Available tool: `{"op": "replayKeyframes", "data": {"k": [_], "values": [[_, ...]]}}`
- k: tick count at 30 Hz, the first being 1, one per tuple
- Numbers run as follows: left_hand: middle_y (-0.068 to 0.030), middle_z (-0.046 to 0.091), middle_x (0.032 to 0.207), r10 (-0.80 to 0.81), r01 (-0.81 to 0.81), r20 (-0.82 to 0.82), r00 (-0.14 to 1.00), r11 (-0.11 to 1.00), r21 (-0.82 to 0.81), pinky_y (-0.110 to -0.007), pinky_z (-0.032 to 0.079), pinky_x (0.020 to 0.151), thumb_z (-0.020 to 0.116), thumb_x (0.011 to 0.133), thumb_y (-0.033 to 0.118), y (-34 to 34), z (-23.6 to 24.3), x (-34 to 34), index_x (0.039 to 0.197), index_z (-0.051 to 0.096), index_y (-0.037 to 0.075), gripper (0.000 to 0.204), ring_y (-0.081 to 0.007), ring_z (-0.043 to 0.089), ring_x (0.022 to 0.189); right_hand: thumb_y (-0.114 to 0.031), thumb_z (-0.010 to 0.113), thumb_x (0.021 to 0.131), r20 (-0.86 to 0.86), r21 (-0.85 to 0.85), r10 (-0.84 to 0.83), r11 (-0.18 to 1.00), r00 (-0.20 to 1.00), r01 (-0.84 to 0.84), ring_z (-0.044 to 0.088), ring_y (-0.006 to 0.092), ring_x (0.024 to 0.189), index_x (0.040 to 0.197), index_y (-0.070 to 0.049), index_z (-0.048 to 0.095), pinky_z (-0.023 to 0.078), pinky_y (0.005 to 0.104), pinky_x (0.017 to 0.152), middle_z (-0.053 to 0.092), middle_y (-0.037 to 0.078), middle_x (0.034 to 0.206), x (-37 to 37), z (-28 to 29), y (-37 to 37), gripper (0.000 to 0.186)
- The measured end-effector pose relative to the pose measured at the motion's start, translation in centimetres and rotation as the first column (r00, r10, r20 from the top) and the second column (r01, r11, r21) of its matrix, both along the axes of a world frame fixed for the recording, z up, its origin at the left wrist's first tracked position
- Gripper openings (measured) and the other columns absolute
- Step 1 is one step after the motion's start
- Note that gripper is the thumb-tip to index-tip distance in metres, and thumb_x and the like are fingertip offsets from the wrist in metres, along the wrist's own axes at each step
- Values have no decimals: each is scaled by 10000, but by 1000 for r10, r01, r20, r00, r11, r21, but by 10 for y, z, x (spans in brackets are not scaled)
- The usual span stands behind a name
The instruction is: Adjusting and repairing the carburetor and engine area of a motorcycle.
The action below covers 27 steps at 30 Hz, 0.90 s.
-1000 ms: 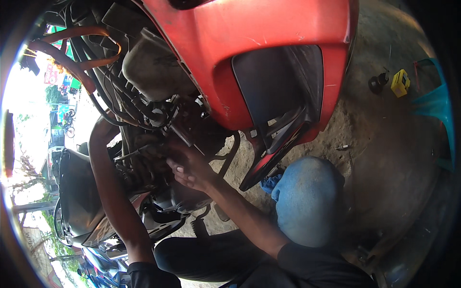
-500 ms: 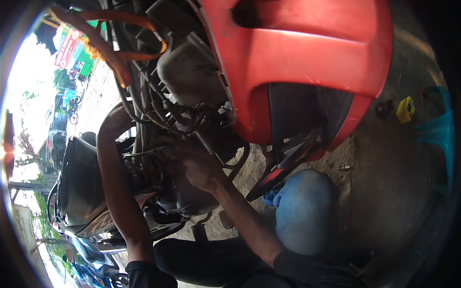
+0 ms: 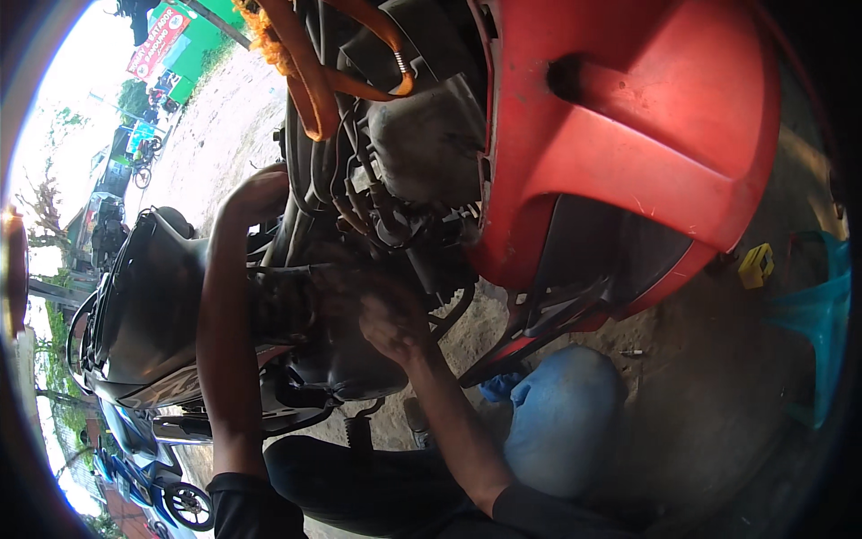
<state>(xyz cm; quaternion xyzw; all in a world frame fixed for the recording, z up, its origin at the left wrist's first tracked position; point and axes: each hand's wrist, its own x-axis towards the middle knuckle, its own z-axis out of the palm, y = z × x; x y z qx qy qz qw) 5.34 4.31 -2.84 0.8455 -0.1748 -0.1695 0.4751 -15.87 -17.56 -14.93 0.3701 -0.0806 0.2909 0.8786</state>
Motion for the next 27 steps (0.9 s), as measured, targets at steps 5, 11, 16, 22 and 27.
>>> {"op": "replayKeyframes", "data": {"k": [5,11,16,22,27], "values": [[-4,602,818,283,-280,-420,862,957,70,-244,496,567,591,896,143,-14,39,-22,1242,576,35,363,-73,558,633,-258,297,1045,83,-79,-15,997,996,21,467,113,295,1377,136,345,414,233,265,450,18,479,0,1,3,517],[2,606,814,383,-322,-424,821,923,211,-224,502,582,571,892,97,-38,54,-35,1279,553,-1,400,-72,571,644,-268,302,1043,96,-129,-17,991,995,29,465,109,298,1383,118,355,402,230,265,422,10,467,2,1,-1,517],[-50,617,937,210,-266,-498,841,963,-42,-246,516,653,576,891,74,-32,61,-37,1356,467,-30,489,-102,582,731,-258,305,1043,33,-283,-50,957,998,57,460,100,298,1375,127,359,397,224,268,417,13,459,-4,8,0,512],[-95,625,1092,295,-262,-285,912,953,150,-320,544,739,590,885,96,-35,66,-42,1337,496,-12,474,-146,613,819,-236,303,1041,-12,-95,13,995,1000,-14,448,90,290,1364,143,363,396,216,273,405,3,423,-1,9,1,502],[-87,637,1005,320,-318,-400,859,945,74,-325,545,729,593,880,92,-30,60,-39,1316,504,-22,459,-143,611,785,-234,303,1041,-45,-183,5,983,999,-14,459,91,294,1352,138,387,395,213,272,405,-3,423,-3,9,0,491]]}}
